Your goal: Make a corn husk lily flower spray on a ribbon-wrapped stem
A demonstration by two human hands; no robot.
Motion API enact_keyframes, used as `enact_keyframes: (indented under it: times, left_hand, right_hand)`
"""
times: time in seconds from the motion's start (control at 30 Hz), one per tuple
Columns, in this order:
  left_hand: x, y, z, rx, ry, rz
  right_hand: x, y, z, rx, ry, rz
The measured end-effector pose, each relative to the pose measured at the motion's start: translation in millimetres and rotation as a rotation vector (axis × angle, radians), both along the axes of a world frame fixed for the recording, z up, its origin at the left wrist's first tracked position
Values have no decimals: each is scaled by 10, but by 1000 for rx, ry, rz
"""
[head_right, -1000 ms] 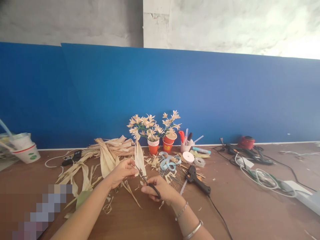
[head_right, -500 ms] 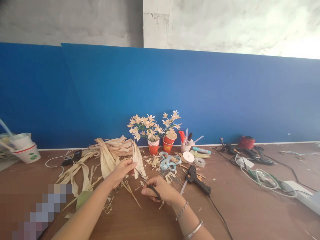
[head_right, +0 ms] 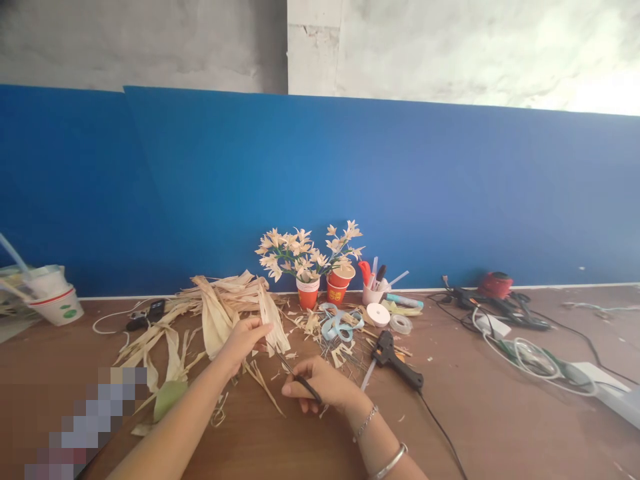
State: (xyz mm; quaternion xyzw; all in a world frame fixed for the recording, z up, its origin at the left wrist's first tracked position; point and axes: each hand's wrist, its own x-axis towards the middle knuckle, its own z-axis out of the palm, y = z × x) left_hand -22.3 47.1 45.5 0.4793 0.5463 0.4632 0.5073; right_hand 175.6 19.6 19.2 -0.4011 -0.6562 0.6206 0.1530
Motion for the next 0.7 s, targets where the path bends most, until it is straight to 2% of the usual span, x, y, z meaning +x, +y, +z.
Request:
enact_keyframes:
  times: [0.4, 0.7]
  left_hand:
    - [9, -8, 8, -62, -40, -48]
    - [-2, 15, -19, -62, -65, -54]
  right_hand:
    - [0, 17, -54, 53, -38, -8]
    - [-7, 4, -8, 51, -27, -5]
